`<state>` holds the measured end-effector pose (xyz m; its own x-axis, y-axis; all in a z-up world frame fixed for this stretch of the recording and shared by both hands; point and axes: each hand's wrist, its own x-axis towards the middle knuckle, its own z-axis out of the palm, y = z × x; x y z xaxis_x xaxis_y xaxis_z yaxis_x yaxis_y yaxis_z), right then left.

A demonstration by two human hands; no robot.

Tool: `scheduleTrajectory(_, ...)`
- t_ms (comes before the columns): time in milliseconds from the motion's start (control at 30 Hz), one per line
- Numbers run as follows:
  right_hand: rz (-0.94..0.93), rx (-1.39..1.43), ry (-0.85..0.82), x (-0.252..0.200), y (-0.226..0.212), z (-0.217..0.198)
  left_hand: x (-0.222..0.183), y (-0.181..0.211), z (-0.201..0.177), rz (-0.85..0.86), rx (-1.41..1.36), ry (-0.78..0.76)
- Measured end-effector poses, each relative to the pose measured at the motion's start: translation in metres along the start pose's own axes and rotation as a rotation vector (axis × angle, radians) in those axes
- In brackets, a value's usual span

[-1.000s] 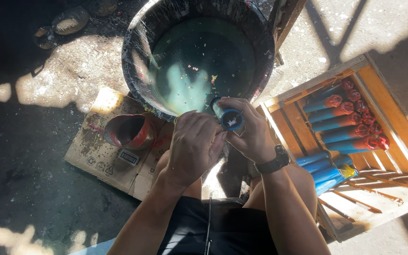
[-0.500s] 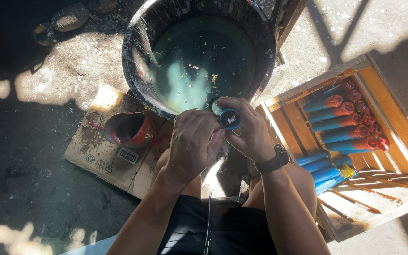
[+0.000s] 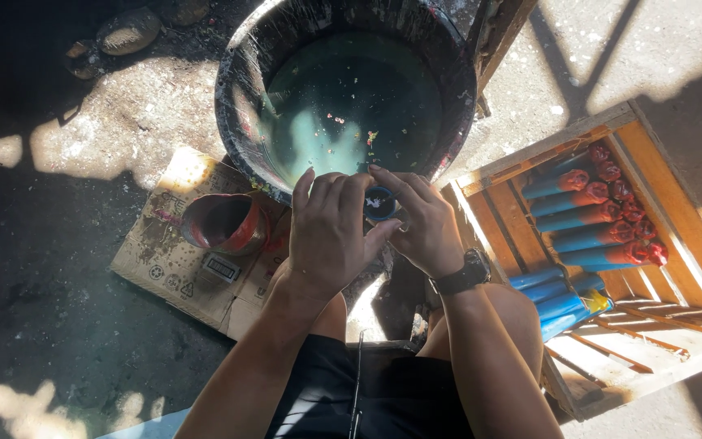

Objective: Dipping the ends of blue cylindrical tubes into a bowl of liquid wax or sealant.

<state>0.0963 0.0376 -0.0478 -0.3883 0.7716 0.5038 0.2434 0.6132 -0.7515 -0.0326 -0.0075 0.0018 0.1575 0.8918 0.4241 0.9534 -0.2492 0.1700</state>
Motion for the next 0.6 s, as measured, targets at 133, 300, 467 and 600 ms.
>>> scheduleTrajectory(133, -0.023, -0.044, -0.007, -0.007, 0.013, 0.01, -0.002, -0.006, 0.007, 0.01, 0.105, -0.031)
scheduleTrajectory(300, 0.113, 0.087, -0.115, 0.003, -0.001, 0.003, 0.0, -0.031, -0.01, -0.084, -0.029, -0.076)
scheduleTrajectory(467, 0.205, 0.044, 0.013, 0.002, 0.012, -0.012, -0.015, -0.091, -0.051, -0.223, 0.044, -0.123)
scheduleTrajectory(600, 0.338, 0.082, 0.041, 0.0, 0.021, -0.014, -0.037, -0.138, -0.071, -0.506, 0.093, -0.228)
